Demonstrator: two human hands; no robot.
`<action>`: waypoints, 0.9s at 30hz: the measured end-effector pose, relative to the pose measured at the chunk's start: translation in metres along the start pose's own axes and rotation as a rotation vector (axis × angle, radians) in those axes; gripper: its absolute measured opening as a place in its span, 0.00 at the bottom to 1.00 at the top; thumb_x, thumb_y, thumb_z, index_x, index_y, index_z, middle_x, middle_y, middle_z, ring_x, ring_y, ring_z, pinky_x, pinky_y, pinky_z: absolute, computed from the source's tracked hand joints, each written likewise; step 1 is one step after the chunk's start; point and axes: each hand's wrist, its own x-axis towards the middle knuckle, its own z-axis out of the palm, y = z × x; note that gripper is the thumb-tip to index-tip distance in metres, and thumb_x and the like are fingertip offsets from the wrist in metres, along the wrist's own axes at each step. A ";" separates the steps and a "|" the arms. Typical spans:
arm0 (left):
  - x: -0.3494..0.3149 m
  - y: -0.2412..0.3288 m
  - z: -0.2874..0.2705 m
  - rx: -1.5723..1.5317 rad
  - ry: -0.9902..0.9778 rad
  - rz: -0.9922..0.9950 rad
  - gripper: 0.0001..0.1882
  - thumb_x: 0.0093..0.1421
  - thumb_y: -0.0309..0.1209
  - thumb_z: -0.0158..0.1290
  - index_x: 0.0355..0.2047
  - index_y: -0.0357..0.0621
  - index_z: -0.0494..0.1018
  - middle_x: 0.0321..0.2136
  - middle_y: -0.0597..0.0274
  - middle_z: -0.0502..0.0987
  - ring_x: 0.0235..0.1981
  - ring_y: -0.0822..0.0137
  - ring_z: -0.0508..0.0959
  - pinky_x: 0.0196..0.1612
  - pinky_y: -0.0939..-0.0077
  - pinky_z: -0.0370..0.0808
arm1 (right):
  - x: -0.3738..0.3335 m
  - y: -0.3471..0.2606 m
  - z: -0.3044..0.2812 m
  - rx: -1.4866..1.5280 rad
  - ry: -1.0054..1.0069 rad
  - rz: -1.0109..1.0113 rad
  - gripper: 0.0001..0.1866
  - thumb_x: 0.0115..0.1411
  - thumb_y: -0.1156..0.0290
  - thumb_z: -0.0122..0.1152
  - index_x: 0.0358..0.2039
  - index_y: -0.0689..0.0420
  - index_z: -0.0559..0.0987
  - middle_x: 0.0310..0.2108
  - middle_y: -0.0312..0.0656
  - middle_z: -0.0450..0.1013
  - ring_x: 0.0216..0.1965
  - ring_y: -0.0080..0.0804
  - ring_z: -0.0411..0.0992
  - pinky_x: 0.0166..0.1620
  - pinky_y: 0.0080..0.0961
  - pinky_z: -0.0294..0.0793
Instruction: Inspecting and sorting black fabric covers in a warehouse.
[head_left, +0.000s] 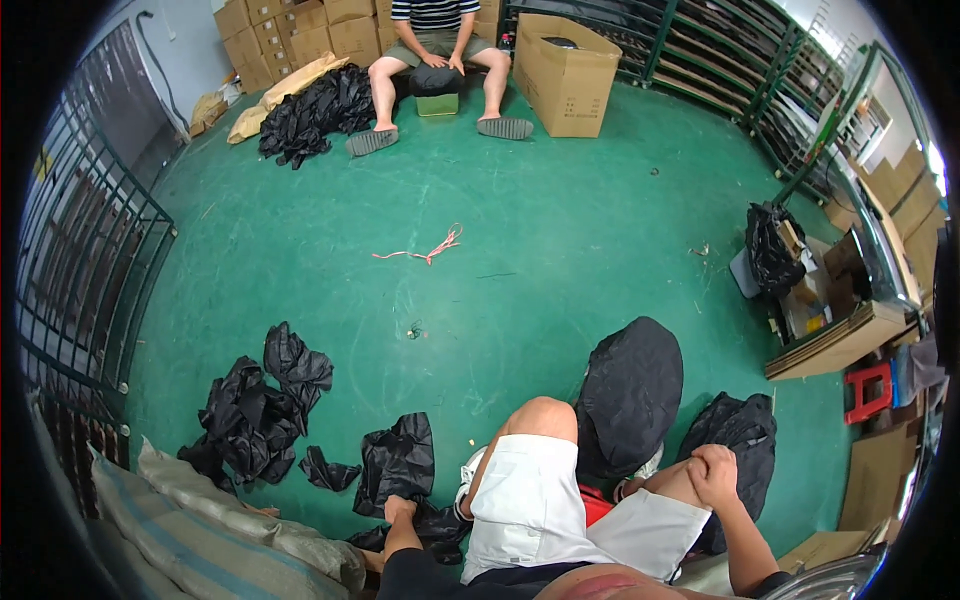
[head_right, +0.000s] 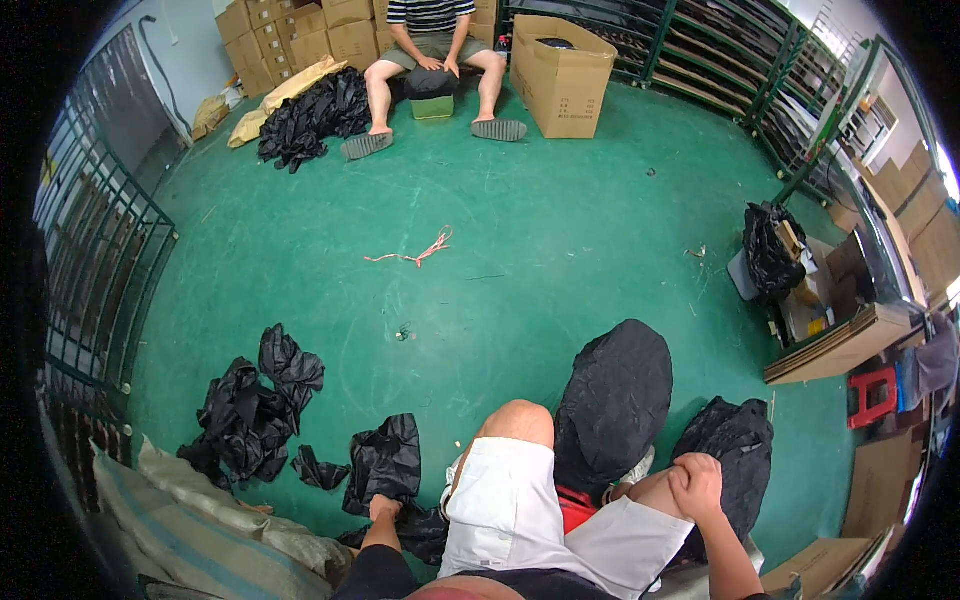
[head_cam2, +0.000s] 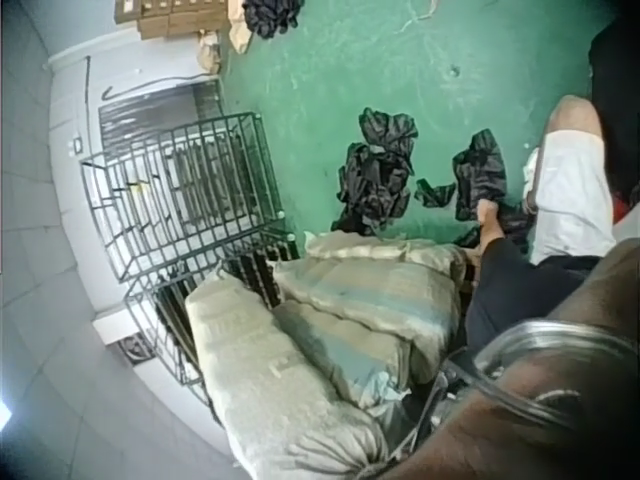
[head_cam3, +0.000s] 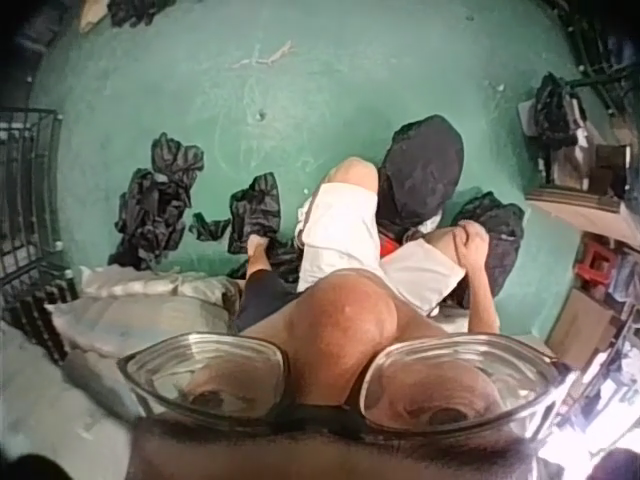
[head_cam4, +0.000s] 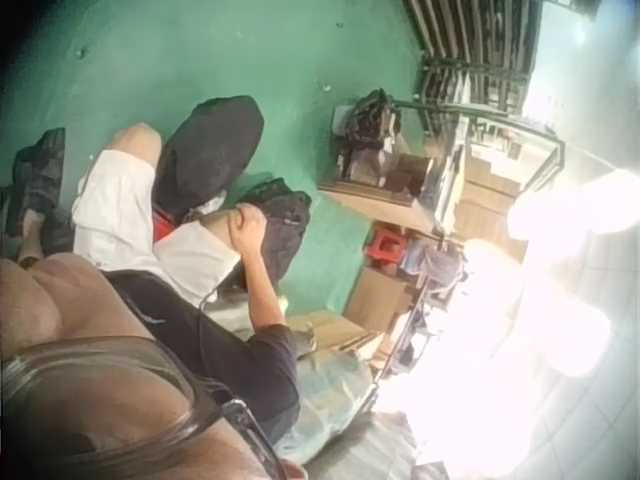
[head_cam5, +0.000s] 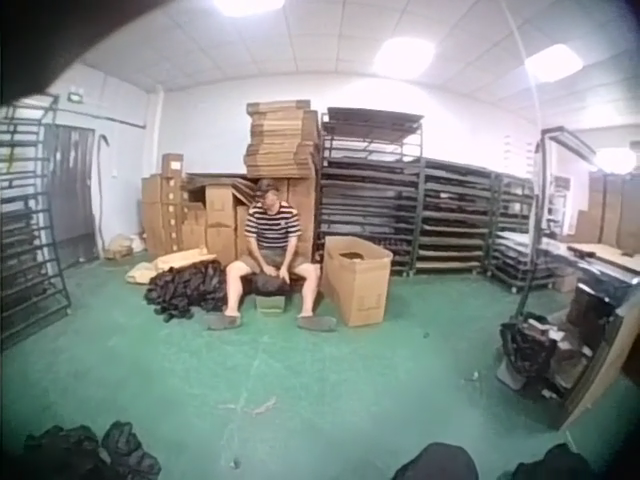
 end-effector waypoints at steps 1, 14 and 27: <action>-0.002 0.003 -0.007 -0.035 -0.005 -0.036 0.19 0.54 0.36 0.59 0.43 0.39 0.79 0.47 0.49 0.79 0.47 0.48 0.79 0.47 0.58 0.78 | 0.004 -0.002 0.000 -0.066 -0.072 0.092 0.16 0.50 0.62 0.63 0.38 0.57 0.81 0.41 0.45 0.77 0.46 0.44 0.74 0.53 0.39 0.67; -0.083 0.048 -0.138 -0.579 0.825 0.333 0.15 0.56 0.36 0.48 0.30 0.32 0.73 0.32 0.37 0.77 0.35 0.35 0.74 0.41 0.49 0.70 | 0.154 -0.055 0.059 0.123 -0.311 -0.290 0.26 0.58 0.54 0.60 0.52 0.57 0.74 0.47 0.52 0.75 0.49 0.50 0.74 0.53 0.46 0.70; -0.430 0.336 -0.198 -1.071 0.043 1.561 0.10 0.61 0.26 0.49 0.23 0.44 0.64 0.26 0.72 0.68 0.30 0.79 0.64 0.35 0.81 0.62 | 0.197 -0.037 0.102 0.977 -0.145 -0.047 0.41 0.64 0.41 0.49 0.66 0.59 0.58 0.58 0.58 0.67 0.61 0.51 0.65 0.58 0.43 0.67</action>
